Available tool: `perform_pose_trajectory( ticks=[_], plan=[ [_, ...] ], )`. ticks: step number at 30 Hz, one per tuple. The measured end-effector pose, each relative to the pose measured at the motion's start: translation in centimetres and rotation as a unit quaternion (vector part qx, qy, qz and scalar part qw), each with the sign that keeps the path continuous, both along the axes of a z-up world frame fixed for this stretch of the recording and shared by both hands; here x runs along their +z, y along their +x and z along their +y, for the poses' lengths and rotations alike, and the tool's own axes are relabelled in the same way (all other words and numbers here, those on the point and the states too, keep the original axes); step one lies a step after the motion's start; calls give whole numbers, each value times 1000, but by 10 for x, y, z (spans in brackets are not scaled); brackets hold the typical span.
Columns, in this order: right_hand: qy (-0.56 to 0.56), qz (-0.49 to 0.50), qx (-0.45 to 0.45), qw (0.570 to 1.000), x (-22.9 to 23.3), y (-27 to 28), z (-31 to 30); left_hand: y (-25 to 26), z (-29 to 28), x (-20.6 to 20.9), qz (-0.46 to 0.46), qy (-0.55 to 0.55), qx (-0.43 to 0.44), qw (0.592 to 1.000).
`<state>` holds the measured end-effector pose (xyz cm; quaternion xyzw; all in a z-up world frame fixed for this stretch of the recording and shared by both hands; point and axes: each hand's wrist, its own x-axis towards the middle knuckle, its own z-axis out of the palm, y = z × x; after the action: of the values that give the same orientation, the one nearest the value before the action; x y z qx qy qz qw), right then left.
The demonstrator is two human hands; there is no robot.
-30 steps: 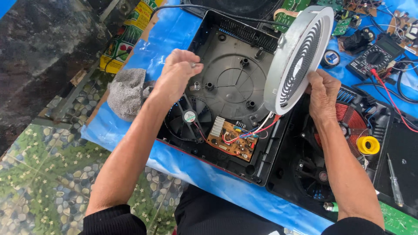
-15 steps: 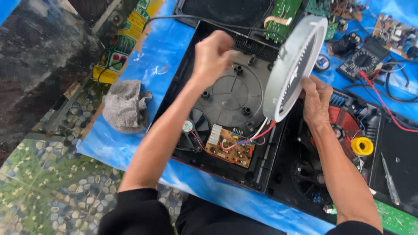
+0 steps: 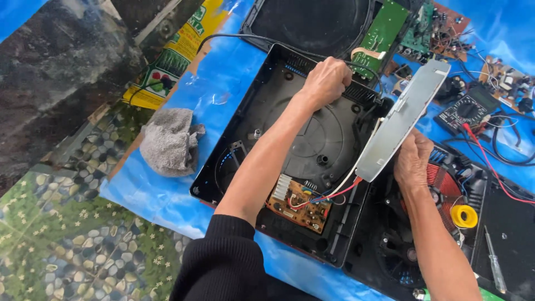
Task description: The person cleans the interior of a disassembled electronic device with a cloth, then uses a soldering iron to work on the circuit board. They also handle a small metal spring and reposition a circular fan component within the device casing.
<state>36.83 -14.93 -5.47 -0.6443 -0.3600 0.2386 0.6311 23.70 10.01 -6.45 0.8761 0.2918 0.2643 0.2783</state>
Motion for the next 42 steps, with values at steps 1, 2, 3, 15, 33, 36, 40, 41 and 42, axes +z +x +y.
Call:
perform_pose_trajectory(
  ticks=[1, 2, 3, 15, 33, 36, 40, 41, 42],
  plan=[
    [0, 0, -2, 1000, 6, -5, 1, 0, 1, -2, 0, 0, -2, 1000],
    [0, 10, 5, 1000, 11, -9, 2, -1, 1, -4, -11, 3, -7, 1000],
    [0, 19, 13, 1000, 17, -14, 3, -1, 2, -5, -22, 8, -12, 1000],
    [37, -21, -20, 999, -39, 27, 2, 0, -2, -11, -72, -35, -10, 997],
    [1, -54, -25, 998, -38, 28, 2, 4, 19, -26, 40, 40, 27, 998],
    [-8, -10, 15, 1000, 14, -11, 3, -14, 4, 0, 63, 37, 37, 997],
    [-15, 9, 3, 1000, 17, -14, 3, -32, -3, 20, 81, 26, 18, 996],
    [-30, -7, -5, 1000, 20, -16, 3, -36, -4, 21, 84, 50, 17, 995],
    [-44, -24, -13, 999, 23, -18, 2, -40, -5, 23, 87, 73, 16, 993]
  ],
)
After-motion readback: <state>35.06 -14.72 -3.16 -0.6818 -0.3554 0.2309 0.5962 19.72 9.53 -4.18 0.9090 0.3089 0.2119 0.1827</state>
